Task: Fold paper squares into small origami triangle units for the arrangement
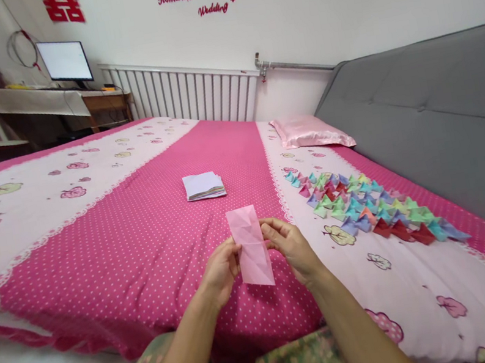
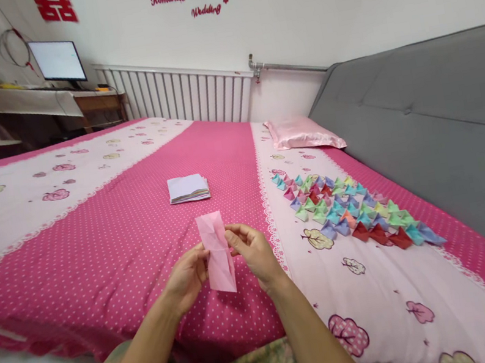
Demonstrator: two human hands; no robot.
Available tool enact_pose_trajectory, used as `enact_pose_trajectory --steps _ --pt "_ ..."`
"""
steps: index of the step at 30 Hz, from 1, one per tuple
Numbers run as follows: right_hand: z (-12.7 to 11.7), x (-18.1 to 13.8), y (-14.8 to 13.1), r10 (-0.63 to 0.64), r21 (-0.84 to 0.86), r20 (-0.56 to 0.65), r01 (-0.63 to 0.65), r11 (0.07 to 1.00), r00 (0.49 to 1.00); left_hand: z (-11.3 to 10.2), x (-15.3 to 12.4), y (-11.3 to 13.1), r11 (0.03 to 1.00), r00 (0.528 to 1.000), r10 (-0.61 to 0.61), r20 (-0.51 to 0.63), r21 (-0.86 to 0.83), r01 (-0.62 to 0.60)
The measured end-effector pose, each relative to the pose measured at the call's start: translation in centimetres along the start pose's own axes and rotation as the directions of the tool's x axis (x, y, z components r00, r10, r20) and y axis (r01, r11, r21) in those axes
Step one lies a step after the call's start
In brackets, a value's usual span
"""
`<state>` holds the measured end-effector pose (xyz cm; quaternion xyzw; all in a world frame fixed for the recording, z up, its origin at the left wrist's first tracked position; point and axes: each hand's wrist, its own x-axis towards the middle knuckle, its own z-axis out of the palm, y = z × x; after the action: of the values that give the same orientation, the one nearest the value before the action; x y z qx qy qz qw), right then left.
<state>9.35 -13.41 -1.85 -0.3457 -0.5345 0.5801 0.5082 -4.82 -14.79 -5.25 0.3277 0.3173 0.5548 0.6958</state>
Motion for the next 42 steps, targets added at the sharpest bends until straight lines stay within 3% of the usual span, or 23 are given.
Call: enact_pose_trajectory --steps 8,12,16,20,27,29,34,38,42 --pt "0.2 -0.1 0.1 -0.065 -0.075 0.026 0.066 0.995 0.998 0.3 -0.2 0.2 1.000 1.000 -0.014 -0.005 -0.005 0.014" --pt "0.3 0.0 0.7 -0.083 -0.199 0.038 0.089 0.976 0.996 0.7 -0.4 0.3 1.000 1.000 -0.020 -0.024 -0.016 0.019" --pt "0.1 0.2 1.6 -0.099 -0.352 -0.029 0.083 0.932 0.995 1.1 -0.6 0.2 0.998 0.996 -0.069 -0.060 -0.002 0.069" --pt "-0.2 0.2 2.0 -0.135 -0.454 -0.138 0.058 0.889 0.981 1.2 -0.7 0.2 0.995 0.994 -0.102 0.024 0.010 0.102" --pt "0.0 0.0 1.2 -0.219 -0.535 -0.242 0.059 0.843 0.945 1.5 -1.3 1.3 0.997 0.998 -0.063 0.020 0.035 0.063" --pt "-0.1 0.1 1.2 -0.222 -0.514 -0.227 0.077 0.854 0.948 1.4 -1.3 1.5 0.996 0.996 -0.084 -0.003 0.044 0.084" --pt "-1.2 0.4 1.1 -0.151 -0.375 -0.193 0.069 0.924 0.969 0.8 -0.7 1.7 0.985 0.948 -0.169 -0.271 -0.024 0.169" --pt "-2.5 0.5 0.2 -0.143 -0.302 -0.125 0.099 0.948 0.982 0.3 -0.7 2.5 0.975 0.940 -0.216 -0.264 -0.101 0.196" --pt "-3.4 0.4 -0.5 -0.092 -0.277 0.041 0.100 0.956 0.995 0.1 -0.8 3.2 0.967 0.941 -0.233 -0.247 -0.164 0.196"
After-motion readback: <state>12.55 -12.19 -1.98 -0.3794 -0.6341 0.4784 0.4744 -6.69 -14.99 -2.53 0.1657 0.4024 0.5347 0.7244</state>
